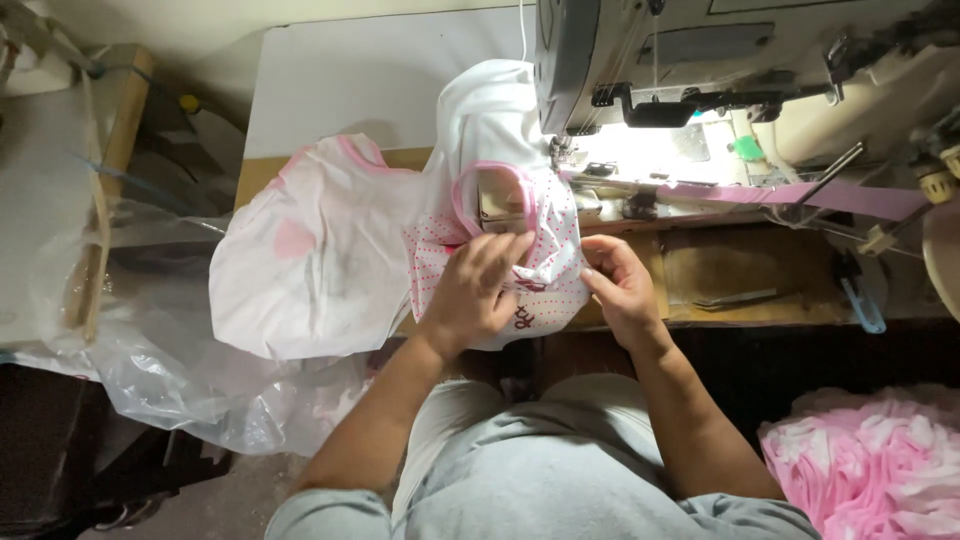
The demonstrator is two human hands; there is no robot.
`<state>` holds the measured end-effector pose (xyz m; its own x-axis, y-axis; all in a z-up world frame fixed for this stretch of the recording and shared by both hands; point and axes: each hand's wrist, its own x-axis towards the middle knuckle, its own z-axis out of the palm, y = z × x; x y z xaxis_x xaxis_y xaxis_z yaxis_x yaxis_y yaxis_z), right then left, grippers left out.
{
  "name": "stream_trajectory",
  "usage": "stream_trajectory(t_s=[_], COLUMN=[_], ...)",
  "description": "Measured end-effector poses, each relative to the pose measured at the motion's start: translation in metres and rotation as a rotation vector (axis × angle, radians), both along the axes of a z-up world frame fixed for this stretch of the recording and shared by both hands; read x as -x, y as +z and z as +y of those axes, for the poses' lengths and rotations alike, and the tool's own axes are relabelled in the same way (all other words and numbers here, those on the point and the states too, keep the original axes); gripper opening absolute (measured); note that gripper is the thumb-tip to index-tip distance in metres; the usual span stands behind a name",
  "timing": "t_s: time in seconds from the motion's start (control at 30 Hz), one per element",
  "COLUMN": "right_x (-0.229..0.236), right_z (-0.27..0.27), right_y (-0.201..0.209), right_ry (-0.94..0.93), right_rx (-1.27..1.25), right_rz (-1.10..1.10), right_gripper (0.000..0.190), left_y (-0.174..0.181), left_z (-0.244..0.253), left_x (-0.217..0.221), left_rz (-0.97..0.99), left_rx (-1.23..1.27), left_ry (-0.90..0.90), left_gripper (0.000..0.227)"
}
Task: Sorting and stacking small fabric garments on a workbench next to an industrial sewing machine.
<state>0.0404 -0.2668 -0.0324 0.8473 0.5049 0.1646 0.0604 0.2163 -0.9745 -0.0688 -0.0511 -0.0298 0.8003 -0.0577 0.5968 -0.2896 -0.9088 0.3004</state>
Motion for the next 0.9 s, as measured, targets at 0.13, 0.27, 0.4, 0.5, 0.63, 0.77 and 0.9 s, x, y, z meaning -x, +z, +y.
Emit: stream_trajectory(t_s=[0.13, 0.27, 0.4, 0.5, 0.63, 0.77, 0.9], right_x=[0.004, 0.005, -0.002, -0.019, -0.027, -0.038, -0.031], right_z=[-0.007, -0.005, 0.017, 0.032, 0.042, 0.04, 0.043], right_y=[-0.014, -0.018, -0.005, -0.002, 0.029, 0.032, 0.051], right_ry=[-0.058, -0.114, -0.134, -0.206, -0.321, -0.365, -0.333], right_rx=[-0.007, 0.004, -0.074, 0.034, 0.286, 0.602, 0.954], right_rz=[-0.035, -0.042, -0.101, -0.296, -0.719, -0.907, -0.95], right_gripper=[0.046, 0.037, 0.036, 0.03, 0.026, 0.023, 0.033], left_y=[-0.024, -0.003, 0.044, 0.041, 0.058, 0.067, 0.07], left_z=[0.008, 0.007, 0.019, 0.039, 0.071, 0.095, 0.108], left_x=[0.028, 0.038, 0.03, 0.011, -0.039, -0.083, -0.09], left_rz=[0.106, 0.103, 0.028, 0.012, -0.094, -0.174, 0.086], left_rx=[-0.14, 0.145, 0.095, 0.021, -0.151, -0.33, -0.292], left_ry=[0.123, -0.021, -0.097, -0.032, -0.022, 0.162, 0.357], left_gripper=[0.094, 0.078, 0.066, 0.055, 0.039, 0.029, 0.038])
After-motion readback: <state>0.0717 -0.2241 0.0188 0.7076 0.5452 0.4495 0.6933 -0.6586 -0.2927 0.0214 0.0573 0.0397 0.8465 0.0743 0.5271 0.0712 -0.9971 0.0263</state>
